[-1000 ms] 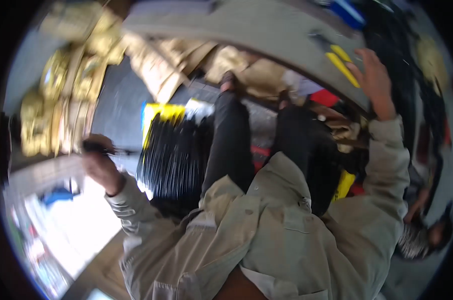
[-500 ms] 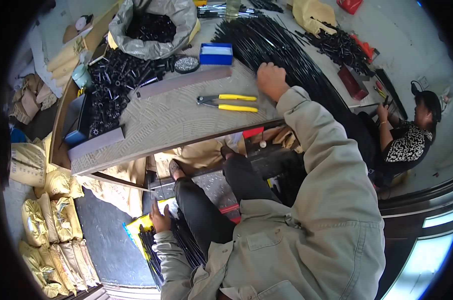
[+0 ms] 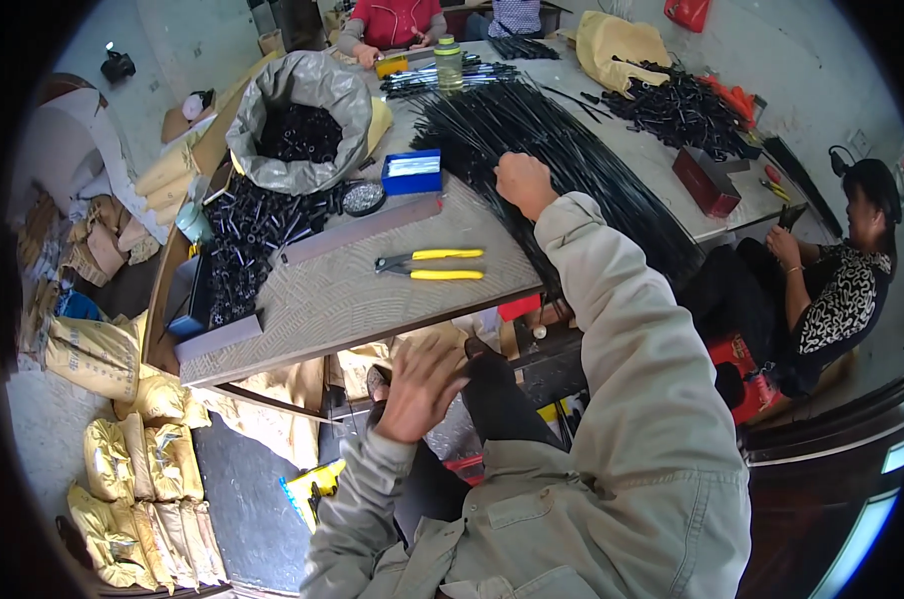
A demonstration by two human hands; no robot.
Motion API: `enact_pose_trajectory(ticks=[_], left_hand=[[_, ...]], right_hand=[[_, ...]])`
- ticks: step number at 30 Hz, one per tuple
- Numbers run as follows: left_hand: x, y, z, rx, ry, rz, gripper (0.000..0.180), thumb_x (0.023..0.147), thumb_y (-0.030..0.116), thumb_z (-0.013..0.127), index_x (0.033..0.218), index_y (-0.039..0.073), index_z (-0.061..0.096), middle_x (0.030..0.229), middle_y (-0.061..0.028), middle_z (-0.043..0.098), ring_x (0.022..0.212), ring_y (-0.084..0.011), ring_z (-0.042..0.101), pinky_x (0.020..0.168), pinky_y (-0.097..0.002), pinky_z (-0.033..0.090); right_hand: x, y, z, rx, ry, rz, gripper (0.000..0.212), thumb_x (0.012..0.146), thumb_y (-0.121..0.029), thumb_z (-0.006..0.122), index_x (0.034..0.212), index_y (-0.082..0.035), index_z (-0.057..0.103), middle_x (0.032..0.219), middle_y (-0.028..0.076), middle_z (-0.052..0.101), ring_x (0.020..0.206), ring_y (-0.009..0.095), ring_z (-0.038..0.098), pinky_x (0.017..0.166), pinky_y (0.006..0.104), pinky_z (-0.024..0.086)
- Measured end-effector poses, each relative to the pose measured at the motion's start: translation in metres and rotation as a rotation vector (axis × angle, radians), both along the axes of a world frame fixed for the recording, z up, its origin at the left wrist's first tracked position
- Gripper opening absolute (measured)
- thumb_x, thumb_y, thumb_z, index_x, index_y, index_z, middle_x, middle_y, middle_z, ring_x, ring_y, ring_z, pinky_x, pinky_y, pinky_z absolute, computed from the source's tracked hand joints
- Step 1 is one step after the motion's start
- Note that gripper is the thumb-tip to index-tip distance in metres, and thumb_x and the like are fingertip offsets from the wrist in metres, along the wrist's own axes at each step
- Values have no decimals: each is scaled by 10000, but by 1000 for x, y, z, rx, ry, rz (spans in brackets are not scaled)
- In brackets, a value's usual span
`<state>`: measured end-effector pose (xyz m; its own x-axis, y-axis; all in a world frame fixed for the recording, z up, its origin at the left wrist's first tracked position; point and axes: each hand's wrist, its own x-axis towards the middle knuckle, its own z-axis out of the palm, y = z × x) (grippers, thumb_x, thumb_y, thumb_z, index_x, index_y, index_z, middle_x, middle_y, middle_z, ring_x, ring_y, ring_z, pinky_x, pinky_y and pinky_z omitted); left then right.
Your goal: Assembling bundles of black cables and securing them with connectors or fasteners using pliers.
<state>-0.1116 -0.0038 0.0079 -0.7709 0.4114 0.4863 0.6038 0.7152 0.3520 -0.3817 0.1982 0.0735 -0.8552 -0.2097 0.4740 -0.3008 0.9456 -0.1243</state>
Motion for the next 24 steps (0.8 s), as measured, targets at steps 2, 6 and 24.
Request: enact_pose_trajectory(ticks=[2, 6, 24], left_hand=[[-36, 32, 14, -38, 26, -71, 545, 783, 251, 595, 1239, 18, 410, 1273, -142, 416, 1230, -293, 344, 1013, -450, 216], [-108, 90, 15, -116, 93, -60, 723, 811, 424, 521, 1338, 9, 250, 1378, -191, 261, 1280, -318, 252, 1029, -443, 204], [-87, 103, 9, 118, 38, -280, 686, 791, 403, 550, 1284, -19, 324, 1303, -246, 337, 1168, -373, 388, 954, -408, 341]], right_hand=[[-6, 10, 6, -65, -34, 16, 189, 794, -169, 540, 767, 18, 540, 710, 220, 601, 668, 358, 604, 628, 431, 480], [-26, 5, 28, -286, -25, 18, 200, 814, -169, 525, 755, 22, 532, 672, 194, 598, 603, 328, 601, 592, 408, 471], [2, -87, 204, -1120, 378, 712, 329, 873, -287, 480, 679, -32, 551, 502, -17, 416, 479, 75, 380, 447, 266, 312]])
